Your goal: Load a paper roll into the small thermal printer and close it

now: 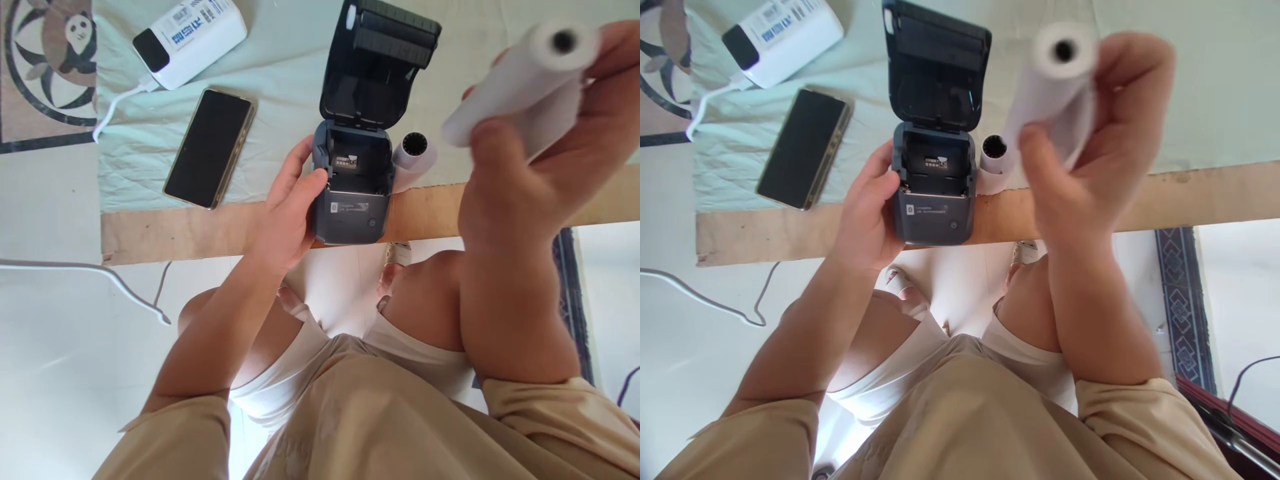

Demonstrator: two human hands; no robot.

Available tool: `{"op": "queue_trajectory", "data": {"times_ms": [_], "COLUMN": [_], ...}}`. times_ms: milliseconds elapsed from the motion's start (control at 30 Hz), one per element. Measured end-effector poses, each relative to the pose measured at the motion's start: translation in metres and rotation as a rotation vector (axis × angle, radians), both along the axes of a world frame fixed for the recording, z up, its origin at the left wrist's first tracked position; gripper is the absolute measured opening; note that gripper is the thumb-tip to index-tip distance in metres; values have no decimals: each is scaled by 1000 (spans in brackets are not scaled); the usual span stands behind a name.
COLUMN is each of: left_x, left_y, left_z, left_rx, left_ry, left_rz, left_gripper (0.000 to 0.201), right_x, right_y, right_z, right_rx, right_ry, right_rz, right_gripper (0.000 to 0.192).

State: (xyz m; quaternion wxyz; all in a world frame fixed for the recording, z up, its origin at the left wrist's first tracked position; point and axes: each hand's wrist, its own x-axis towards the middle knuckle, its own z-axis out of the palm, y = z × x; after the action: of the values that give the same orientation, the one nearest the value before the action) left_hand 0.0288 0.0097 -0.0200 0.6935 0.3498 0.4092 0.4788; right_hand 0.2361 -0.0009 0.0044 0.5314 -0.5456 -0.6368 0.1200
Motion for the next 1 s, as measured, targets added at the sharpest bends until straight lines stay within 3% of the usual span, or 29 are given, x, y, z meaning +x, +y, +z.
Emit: {"op": "queue_trajectory", "data": {"times_ms": [67, 167, 267, 367, 500, 833, 1000], "left_x": [-2, -5, -6, -6, -6, -4, -4], "left_y": [-1, -2, -3, -4, -5, -6, -6], "left_z": [-2, -2, 0, 3, 4, 4, 0], "left_rx": [21, 23, 24, 21, -4, 12, 22], "left_ry": [30, 55, 26, 7, 16, 30, 6], "left_rz": [-22, -59, -70, -77, -75, -59, -70], "left_gripper": [42, 55, 54, 53, 56, 56, 52], "right_x": [-17, -37, -43, -41, -38, -34, -32], "right_y": [-3, -2, 0, 2, 4, 4, 3], "right_z": [0, -2, -1, -1, -5, -7, -9], "right_rx": [99, 79, 12, 38, 71, 92, 240], "right_ry": [3, -94, -176, -299, -302, -348, -357], "right_rz": [128, 287, 185, 88, 119, 136, 117], "right_gripper": [23, 38, 39, 30, 22, 21, 22]}}
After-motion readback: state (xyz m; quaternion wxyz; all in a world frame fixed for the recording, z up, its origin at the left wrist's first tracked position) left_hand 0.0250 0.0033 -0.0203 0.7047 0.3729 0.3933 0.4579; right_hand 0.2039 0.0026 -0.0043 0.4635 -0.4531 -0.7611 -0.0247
